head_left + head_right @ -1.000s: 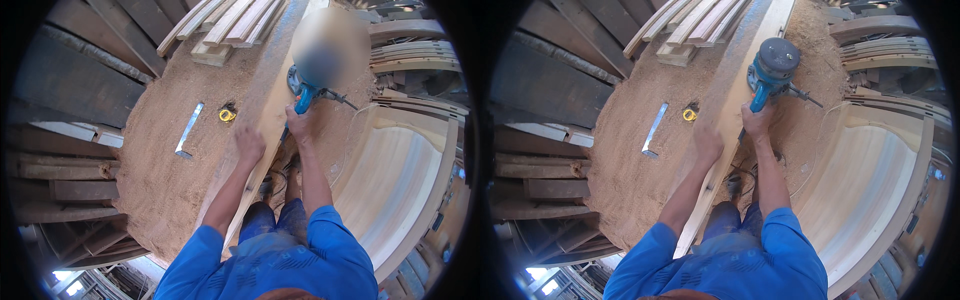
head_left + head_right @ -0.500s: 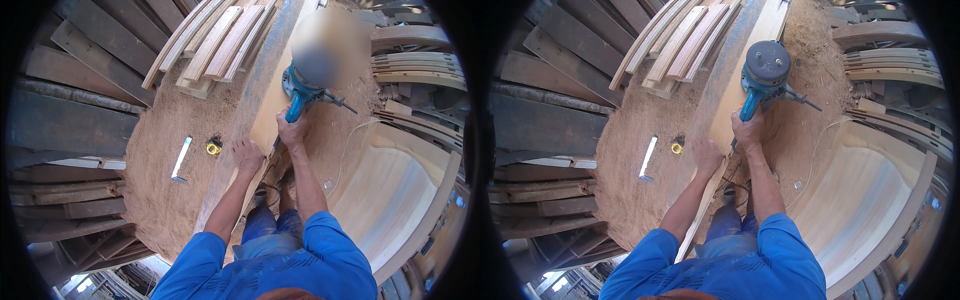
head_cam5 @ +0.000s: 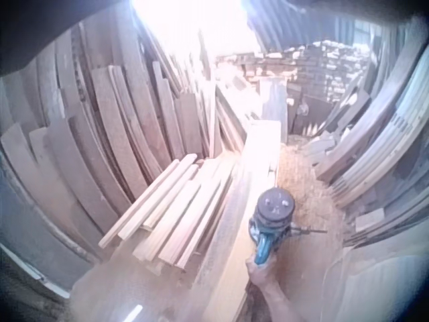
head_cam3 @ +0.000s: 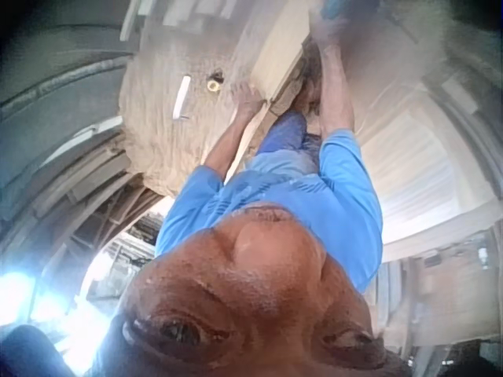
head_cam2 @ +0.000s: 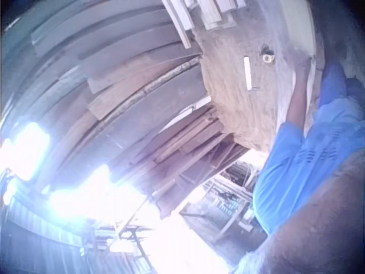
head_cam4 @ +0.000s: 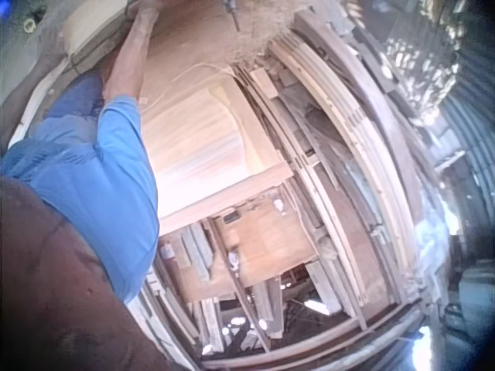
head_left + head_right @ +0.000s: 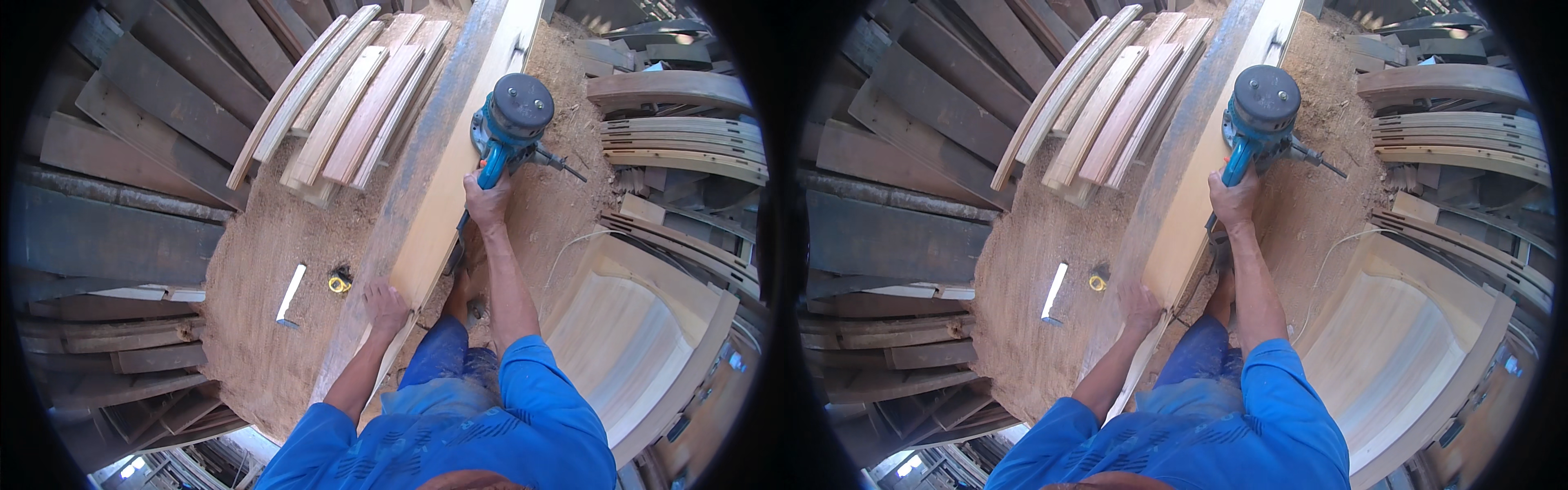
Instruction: The person positions a long wooden plank on a workbench and uses a handheld electric router to smooth its surface. They move the router along the plank's length, generating sawdust, then flip the plank to work on the other side.
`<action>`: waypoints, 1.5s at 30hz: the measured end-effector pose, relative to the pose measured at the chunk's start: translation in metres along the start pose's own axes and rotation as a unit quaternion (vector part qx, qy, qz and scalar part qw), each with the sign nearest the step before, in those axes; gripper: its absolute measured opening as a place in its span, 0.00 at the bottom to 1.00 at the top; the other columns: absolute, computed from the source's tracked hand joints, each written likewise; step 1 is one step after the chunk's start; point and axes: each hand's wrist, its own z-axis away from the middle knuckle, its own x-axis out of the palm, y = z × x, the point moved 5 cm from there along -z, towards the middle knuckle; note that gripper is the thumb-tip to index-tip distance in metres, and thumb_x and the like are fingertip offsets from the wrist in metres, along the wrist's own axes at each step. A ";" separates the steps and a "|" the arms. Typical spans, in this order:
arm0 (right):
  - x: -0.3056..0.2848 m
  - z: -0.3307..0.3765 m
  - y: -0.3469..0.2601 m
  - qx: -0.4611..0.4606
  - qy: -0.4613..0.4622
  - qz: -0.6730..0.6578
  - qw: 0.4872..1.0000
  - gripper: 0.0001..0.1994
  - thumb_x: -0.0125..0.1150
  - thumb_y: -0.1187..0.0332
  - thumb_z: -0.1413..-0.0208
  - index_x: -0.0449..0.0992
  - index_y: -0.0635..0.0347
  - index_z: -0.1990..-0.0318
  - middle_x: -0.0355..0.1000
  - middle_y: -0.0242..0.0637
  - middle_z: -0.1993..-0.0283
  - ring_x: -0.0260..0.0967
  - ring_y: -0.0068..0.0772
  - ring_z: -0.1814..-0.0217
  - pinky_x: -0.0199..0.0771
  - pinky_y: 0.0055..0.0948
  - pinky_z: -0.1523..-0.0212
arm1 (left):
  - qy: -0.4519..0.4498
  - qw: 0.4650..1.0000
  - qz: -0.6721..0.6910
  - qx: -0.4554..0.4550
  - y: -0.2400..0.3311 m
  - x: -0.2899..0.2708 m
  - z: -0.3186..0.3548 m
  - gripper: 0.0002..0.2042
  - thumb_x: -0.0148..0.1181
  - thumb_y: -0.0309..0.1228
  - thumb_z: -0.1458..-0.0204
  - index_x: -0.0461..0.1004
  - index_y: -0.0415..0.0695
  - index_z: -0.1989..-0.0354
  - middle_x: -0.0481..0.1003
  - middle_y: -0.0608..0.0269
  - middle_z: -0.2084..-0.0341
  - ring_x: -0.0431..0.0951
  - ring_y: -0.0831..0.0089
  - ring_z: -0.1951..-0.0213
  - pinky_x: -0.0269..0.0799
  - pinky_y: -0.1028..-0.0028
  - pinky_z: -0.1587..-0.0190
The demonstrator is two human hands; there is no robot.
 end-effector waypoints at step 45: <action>-0.025 -0.644 0.005 -0.007 -0.019 0.011 1.000 0.17 0.60 0.77 0.56 0.71 0.62 0.55 0.70 0.30 0.71 0.69 0.23 0.75 0.76 0.28 0.69 | 0.103 0.994 0.040 -0.002 0.356 -0.068 -0.386 0.17 0.53 0.34 0.47 0.68 0.39 0.52 0.68 0.47 0.58 0.68 0.49 0.53 0.62 0.52 0.49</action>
